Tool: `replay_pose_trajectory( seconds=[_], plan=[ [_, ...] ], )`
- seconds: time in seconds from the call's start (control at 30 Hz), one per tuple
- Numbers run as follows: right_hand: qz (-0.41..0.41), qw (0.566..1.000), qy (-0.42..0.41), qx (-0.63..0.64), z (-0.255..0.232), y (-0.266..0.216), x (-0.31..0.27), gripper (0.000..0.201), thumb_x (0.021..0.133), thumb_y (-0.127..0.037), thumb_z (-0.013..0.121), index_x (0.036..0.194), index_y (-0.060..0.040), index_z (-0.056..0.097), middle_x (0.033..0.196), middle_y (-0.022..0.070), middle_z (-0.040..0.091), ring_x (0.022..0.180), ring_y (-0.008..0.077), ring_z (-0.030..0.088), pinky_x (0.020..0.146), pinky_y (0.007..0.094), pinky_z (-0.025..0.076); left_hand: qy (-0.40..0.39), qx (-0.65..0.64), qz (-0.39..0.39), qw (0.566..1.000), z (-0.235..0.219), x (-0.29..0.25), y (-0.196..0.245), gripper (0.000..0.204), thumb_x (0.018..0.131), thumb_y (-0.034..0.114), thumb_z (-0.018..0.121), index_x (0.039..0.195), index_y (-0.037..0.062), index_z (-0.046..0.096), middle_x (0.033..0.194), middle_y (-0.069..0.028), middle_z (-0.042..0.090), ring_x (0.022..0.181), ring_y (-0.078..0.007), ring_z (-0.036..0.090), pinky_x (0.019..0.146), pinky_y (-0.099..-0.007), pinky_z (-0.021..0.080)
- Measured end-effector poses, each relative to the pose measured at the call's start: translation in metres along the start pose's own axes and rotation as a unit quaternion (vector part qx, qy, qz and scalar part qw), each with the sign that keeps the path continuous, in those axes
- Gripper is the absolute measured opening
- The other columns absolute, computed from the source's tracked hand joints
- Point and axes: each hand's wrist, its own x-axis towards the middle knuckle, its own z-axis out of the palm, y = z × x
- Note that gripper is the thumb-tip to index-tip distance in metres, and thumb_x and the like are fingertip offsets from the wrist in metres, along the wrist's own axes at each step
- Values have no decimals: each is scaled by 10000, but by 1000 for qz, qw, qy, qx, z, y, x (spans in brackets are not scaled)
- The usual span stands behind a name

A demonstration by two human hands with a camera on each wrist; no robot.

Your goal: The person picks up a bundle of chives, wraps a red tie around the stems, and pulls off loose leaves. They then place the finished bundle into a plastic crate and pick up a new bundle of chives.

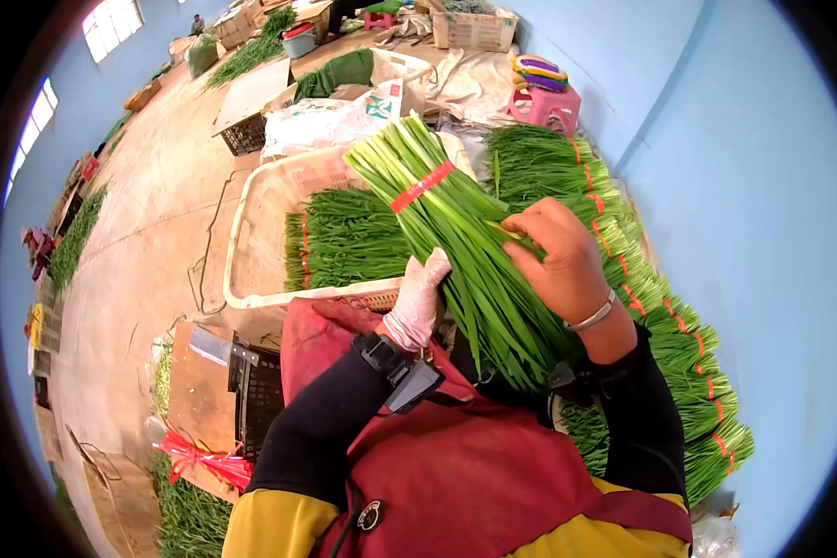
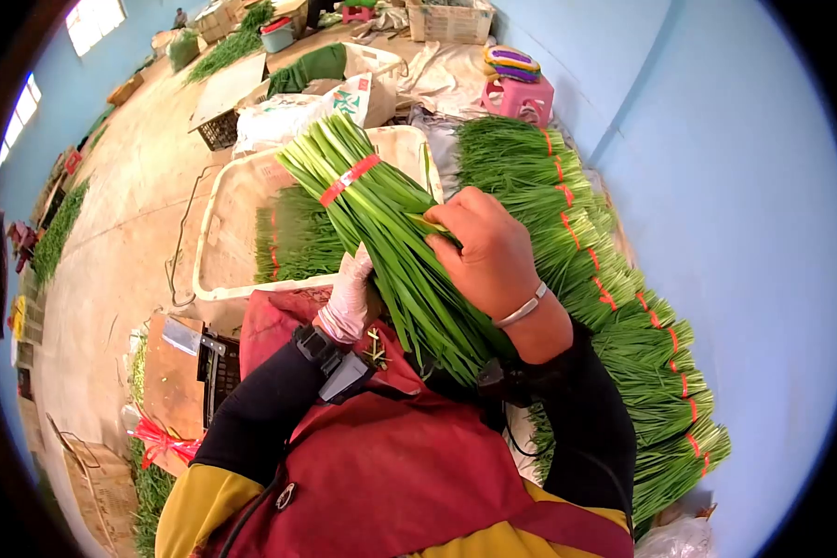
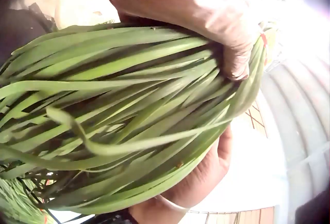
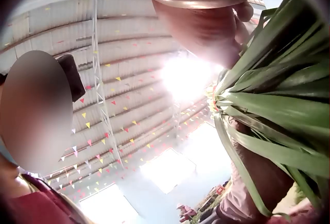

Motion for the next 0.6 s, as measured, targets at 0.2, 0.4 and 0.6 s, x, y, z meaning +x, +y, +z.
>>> replay_pose_trajectory(
  seconds=[0.2,0.4,0.6],
  plan=[
    [-33,998,-25,-50,10,-12,13,158,727,-68,714,878,-61,667,764,84,563,728,273,596,622,373,475,23,9,-2,1000,-19,-7,10,314,909,84,589,1210,15,534,1098,-23,613,977,-126,586,877,-295,487],
    [37,994,-94,51,0,-28,26,86,745,-31,616,818,-5,653,661,126,540,586,287,551,549,371,433,33,12,22,999,-29,-12,14,308,903,45,584,1204,18,524,1068,-18,614,929,-117,589,841,-287,499],
    [50,994,-80,62,10,-39,17,60,730,2,611,785,0,635,653,124,536,548,259,535,517,344,412,38,-4,3,999,-33,-15,13,340,897,29,576,1229,-2,506,1115,-45,616,980,-135,600,861,-287,501]
  ],
)
